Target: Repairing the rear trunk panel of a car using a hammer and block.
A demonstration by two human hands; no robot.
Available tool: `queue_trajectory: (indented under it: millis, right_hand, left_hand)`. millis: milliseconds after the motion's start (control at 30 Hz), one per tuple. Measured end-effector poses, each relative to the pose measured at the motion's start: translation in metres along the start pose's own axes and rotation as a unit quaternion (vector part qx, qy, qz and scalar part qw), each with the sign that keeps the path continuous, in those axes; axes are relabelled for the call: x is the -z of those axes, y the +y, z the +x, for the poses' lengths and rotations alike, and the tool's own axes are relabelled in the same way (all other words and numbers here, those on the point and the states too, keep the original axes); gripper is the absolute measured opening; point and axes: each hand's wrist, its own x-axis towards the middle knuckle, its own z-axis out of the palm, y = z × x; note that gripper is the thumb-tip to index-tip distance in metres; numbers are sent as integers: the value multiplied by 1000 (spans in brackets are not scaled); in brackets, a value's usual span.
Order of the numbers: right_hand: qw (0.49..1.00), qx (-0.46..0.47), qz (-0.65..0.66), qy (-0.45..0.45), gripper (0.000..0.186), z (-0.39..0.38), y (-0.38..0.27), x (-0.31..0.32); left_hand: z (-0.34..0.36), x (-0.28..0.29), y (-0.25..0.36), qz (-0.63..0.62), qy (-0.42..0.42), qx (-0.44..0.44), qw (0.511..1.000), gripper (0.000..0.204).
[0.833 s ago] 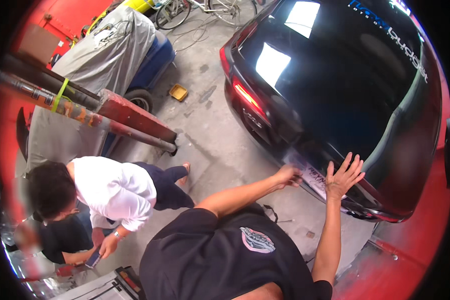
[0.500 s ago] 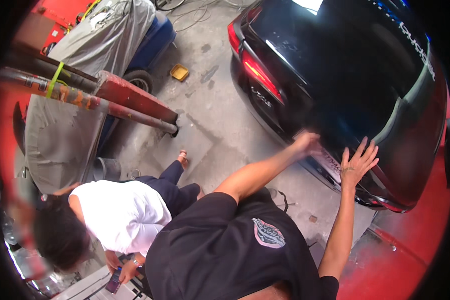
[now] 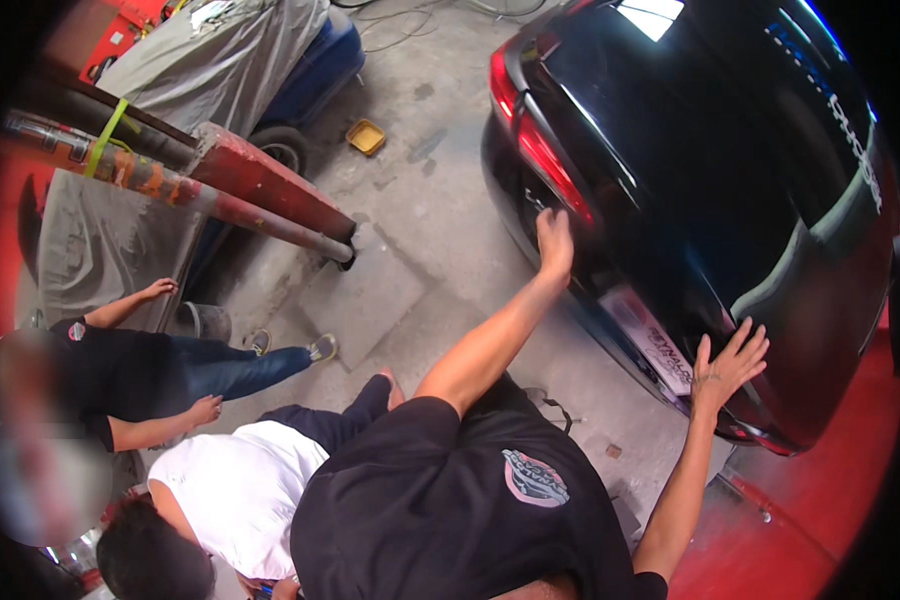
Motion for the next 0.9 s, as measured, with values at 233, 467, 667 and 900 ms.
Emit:
queue_trajectory:
  millis: [233, 467, 667, 900]
  right_hand:
    - [998, -1, -64, 5, 74, -6, 14, -5]
    - [997, -20, -62, -35, 72, 9, -9, -4]
    - [993, -93, -70, -13, 73, 8, -23, -12]
    - [988, -120, -50, -78, 77, 6, -35, 9]
  left_hand:
    - [58, -33, 72, -23, -81, -88, 993, 96]
    - [79, -25, 66, -31, -116, -62, 991, 98]
    - [73, -24, 79, 7, -139, -44, 989, 107]
    - [73, 0, 90, -41, -192, 5, 981, 106]
